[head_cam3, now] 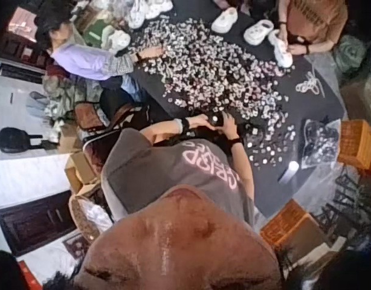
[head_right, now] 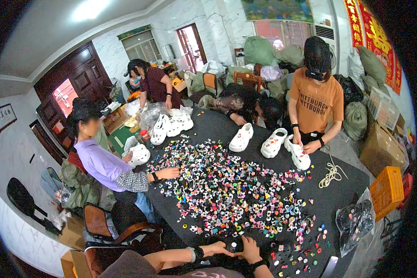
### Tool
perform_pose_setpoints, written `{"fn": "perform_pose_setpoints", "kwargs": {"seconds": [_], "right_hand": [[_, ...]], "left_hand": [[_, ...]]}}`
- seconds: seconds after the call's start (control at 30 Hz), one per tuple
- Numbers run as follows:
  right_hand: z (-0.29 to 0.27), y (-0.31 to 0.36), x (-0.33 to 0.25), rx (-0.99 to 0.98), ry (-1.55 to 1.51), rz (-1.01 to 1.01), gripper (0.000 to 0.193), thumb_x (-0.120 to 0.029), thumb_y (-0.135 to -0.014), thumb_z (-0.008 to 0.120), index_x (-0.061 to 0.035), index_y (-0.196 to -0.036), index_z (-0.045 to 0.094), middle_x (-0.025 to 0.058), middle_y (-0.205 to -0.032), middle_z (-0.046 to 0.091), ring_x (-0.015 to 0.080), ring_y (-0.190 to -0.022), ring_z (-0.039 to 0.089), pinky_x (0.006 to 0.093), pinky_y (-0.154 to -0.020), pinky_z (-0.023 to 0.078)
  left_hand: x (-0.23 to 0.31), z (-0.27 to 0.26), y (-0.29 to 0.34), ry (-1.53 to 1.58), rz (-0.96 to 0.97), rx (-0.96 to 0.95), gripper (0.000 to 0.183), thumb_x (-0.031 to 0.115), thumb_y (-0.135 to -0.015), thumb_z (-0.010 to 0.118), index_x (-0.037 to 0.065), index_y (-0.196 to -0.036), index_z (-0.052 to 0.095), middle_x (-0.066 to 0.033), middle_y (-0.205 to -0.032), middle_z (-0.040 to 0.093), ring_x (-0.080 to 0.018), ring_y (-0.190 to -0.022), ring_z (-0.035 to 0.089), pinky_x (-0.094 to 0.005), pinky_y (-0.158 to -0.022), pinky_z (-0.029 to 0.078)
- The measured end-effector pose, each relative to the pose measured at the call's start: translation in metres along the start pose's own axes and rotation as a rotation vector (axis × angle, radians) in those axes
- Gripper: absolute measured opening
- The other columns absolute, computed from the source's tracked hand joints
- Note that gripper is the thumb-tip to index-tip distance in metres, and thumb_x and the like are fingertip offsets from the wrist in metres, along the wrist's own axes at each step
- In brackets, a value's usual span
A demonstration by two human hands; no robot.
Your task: Decorating foam clogs with various charms and small accessories.
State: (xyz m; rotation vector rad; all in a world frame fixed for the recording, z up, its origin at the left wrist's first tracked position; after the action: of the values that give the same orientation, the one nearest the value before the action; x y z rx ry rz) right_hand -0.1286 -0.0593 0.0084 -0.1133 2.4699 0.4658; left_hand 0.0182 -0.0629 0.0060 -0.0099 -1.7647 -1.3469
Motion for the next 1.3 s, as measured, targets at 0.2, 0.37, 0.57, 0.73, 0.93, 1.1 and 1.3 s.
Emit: {"fn": "perform_pose_setpoints", "kwargs": {"seconds": [0.2, 0.37, 0.57, 0.73, 0.93, 1.1, 1.3], "right_hand": [[-0.004, 0.007, -0.002, 0.044, -0.108, -0.201, 0.102, -0.046, -0.055, 0.085, -0.0002, -0.135, 0.042, 0.0243, -0.134, 0.042, 0.0399, -0.125, 0.040, 0.0429, -0.103, 0.036], [-0.001, 0.011, 0.002, 0.049, -0.084, -0.204, 0.101, -0.049, -0.055, 0.084, 0.0012, -0.133, 0.044, 0.0255, -0.137, 0.040, 0.0398, -0.128, 0.038, 0.0427, -0.106, 0.034], [0.003, 0.007, 0.007, 0.070, -0.183, -0.196, 0.108, -0.059, -0.054, 0.081, -0.0033, -0.137, 0.041, 0.0225, -0.139, 0.037, 0.0400, -0.130, 0.035, 0.0474, -0.107, 0.031], [0.017, 0.002, 0.017, -0.072, -0.200, -0.071, 0.115, -0.071, -0.052, 0.076, -0.0057, -0.139, 0.039, 0.0215, -0.144, 0.030, 0.0390, -0.136, 0.023, 0.0538, -0.108, 0.023], [0.021, -0.004, 0.024, -0.163, -0.186, -0.046, 0.114, -0.071, -0.053, 0.075, -0.0065, -0.140, 0.038, 0.0232, -0.145, 0.029, 0.0399, -0.135, 0.024, 0.0506, -0.109, 0.025], [0.020, -0.007, 0.025, -0.196, -0.232, -0.036, 0.118, -0.072, -0.053, 0.075, -0.0063, -0.142, 0.034, 0.0224, -0.147, 0.026, 0.0398, -0.137, 0.021, 0.0521, -0.109, 0.023], [0.019, -0.003, 0.026, -0.128, -0.232, -0.065, 0.116, -0.069, -0.052, 0.077, -0.0106, -0.142, 0.034, 0.0201, -0.147, 0.024, 0.0387, -0.137, 0.020, 0.0524, -0.109, 0.021]], "left_hand": [[0.017, 0.006, 0.019, 0.082, 0.036, 0.022, 0.023, 0.022, -0.076, 0.075, 0.005, -0.088, 0.067, -0.0053, -0.091, 0.067, -0.0140, -0.084, 0.057, -0.0263, -0.078, 0.041], [-0.013, 0.002, -0.023, -0.061, 0.128, 0.089, 0.028, 0.028, -0.073, 0.076, 0.004, -0.073, 0.064, -0.0060, -0.077, 0.062, -0.0130, -0.071, 0.054, -0.0301, -0.061, 0.039], [-0.023, -0.003, -0.043, -0.135, 0.173, 0.151, 0.041, 0.035, -0.068, 0.077, -0.001, -0.063, 0.059, -0.0088, -0.066, 0.055, -0.0144, -0.059, 0.050, -0.0343, -0.049, 0.034], [-0.016, -0.005, -0.037, -0.226, 0.105, 0.241, 0.046, 0.037, -0.069, 0.074, -0.006, -0.069, 0.061, -0.0129, -0.070, 0.059, -0.0203, -0.064, 0.055, -0.0352, -0.054, 0.039], [-0.011, -0.005, -0.040, -0.143, 0.131, 0.270, 0.046, 0.035, -0.071, 0.072, -0.009, -0.081, 0.062, -0.0169, -0.077, 0.062, -0.0243, -0.071, 0.059, -0.0363, -0.061, 0.044], [-0.005, -0.002, -0.027, -0.273, 0.022, 0.272, 0.044, 0.030, -0.072, 0.072, -0.007, -0.092, 0.064, -0.0197, -0.086, 0.065, -0.0274, -0.081, 0.063, -0.0366, -0.071, 0.046], [-0.012, -0.001, -0.034, -0.184, 0.061, 0.348, 0.043, 0.027, -0.068, 0.075, -0.004, -0.097, 0.066, -0.0205, -0.092, 0.067, -0.0303, -0.085, 0.065, -0.0357, -0.073, 0.049]]}}
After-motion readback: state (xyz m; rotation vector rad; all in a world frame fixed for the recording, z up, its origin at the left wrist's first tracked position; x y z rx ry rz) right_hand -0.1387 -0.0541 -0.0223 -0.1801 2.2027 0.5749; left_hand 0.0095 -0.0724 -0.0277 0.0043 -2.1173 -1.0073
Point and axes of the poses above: each hand's wrist, its own y-axis away from the middle knuckle, its own z-axis out of the palm, x = y × z, the point moved 8 cm from there along -y, towards the middle knuckle
